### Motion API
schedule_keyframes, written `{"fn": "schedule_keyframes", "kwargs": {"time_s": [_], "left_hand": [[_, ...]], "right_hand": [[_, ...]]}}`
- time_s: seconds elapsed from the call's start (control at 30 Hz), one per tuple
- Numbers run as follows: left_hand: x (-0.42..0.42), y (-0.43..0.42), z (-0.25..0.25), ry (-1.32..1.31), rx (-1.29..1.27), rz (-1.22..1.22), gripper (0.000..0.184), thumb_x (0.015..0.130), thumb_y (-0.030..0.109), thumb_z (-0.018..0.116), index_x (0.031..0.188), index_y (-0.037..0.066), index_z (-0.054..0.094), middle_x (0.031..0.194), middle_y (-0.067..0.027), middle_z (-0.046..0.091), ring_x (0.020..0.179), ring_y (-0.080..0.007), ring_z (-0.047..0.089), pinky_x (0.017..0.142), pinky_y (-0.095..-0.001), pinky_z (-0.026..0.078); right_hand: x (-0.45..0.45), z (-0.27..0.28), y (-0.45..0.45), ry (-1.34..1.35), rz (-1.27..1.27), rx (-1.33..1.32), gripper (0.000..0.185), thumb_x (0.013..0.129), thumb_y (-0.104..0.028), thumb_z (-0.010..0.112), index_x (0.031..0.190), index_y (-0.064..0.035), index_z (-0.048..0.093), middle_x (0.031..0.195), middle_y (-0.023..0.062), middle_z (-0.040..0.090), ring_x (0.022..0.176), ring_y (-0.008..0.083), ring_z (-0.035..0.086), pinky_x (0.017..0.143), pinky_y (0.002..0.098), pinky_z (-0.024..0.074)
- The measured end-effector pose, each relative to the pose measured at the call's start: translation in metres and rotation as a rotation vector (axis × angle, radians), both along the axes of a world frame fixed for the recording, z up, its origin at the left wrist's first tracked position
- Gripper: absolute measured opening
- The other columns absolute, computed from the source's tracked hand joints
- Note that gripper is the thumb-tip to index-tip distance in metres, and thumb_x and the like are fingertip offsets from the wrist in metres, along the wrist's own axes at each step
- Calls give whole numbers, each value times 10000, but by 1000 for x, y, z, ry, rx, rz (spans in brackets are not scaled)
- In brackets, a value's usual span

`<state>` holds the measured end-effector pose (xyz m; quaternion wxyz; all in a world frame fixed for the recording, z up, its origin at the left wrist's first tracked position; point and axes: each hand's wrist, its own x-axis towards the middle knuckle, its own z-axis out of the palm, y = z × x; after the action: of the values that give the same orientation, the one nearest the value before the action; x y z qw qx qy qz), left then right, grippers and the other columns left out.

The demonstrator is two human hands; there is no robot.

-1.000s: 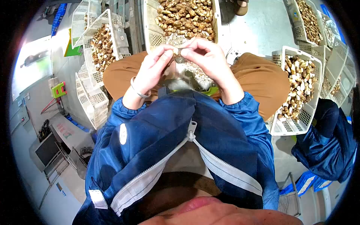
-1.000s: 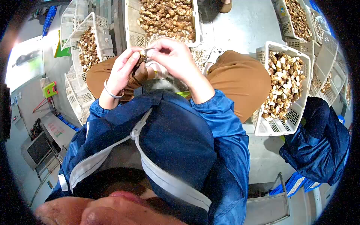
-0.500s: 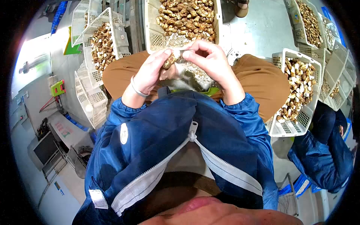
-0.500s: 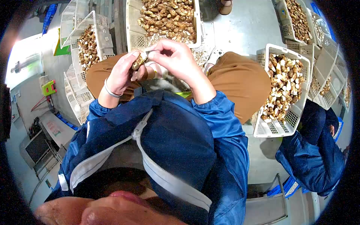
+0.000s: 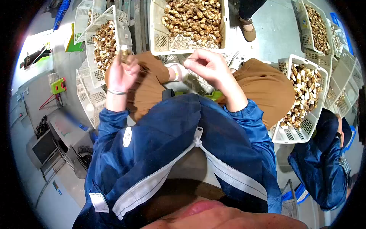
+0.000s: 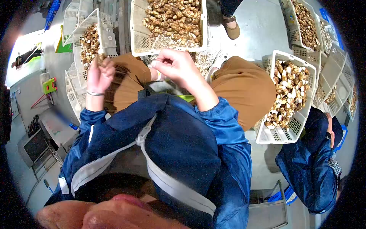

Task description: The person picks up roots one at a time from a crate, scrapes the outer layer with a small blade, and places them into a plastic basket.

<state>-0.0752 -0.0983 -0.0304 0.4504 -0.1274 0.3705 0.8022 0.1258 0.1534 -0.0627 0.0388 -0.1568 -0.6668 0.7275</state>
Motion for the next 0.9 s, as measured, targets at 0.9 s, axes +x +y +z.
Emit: {"fn": "schedule_keyframes", "kwargs": {"time_s": [0.9], "left_hand": [[-112, 153, -254, 1571, -1242, -580, 320, 762, 180, 662, 1042, 39, 596, 923, -191, 661, 939, -366, 635, 843, -460, 508]], "right_hand": [[-28, -10, 0, -250, 41, 93, 119, 898, -96, 673, 861, 9, 633, 674, 19, 573, 638, 76, 497, 607, 247, 436]]}}
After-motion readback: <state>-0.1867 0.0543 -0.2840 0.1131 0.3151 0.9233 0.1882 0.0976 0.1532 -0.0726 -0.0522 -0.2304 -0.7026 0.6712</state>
